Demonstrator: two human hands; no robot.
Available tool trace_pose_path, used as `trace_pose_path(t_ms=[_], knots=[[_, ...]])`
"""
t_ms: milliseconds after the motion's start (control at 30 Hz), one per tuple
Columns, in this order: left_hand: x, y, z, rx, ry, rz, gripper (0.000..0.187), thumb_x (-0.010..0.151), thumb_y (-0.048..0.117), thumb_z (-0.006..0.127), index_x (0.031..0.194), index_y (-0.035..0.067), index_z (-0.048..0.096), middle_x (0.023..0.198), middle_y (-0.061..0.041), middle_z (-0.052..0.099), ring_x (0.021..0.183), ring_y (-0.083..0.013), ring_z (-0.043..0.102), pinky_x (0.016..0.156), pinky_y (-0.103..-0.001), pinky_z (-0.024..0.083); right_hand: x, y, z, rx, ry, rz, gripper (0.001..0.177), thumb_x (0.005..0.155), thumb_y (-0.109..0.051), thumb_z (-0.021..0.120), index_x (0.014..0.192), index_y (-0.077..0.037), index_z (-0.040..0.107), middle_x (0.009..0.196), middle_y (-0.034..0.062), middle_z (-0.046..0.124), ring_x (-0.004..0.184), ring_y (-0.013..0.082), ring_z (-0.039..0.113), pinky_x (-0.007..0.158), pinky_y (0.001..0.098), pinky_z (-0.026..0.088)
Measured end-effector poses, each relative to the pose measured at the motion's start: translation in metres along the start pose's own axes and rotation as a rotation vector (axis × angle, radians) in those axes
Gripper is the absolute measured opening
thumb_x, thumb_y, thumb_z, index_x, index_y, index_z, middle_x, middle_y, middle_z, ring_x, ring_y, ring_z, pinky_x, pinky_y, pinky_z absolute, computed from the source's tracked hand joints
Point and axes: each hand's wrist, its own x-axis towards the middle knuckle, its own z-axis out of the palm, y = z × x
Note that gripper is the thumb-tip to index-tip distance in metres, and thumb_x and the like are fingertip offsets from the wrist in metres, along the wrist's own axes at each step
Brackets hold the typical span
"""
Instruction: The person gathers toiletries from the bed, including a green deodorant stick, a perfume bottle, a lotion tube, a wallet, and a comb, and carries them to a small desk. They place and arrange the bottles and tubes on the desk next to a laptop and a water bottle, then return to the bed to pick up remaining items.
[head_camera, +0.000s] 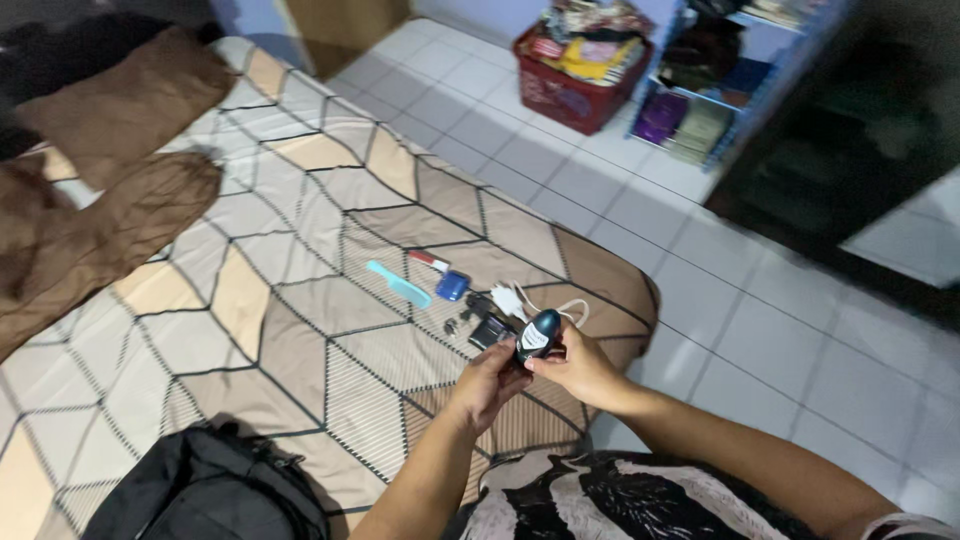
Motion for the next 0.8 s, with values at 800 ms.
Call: trace_pose_path(t_ms=[800], knots=[[-0.017, -0.181, 0.203, 0.362, -0.422, -0.419, 0.027, 0.104, 0.032, 0.054, 0.119, 0.011, 0.062, 0.108, -0.002, 0.065, 0.096, -0.0158, 0.065, 0.099, -0.035, 0.056, -0.290, 0.033, -0.123, 0.054, 0.663, 0.265, 0.055, 0.079, -0.011, 0.083, 0.128, -0.006, 0.058, 0.114, 0.0076, 0.074, 0.102, 0.0169, 0.073, 0.089, 0.0329, 0.060]])
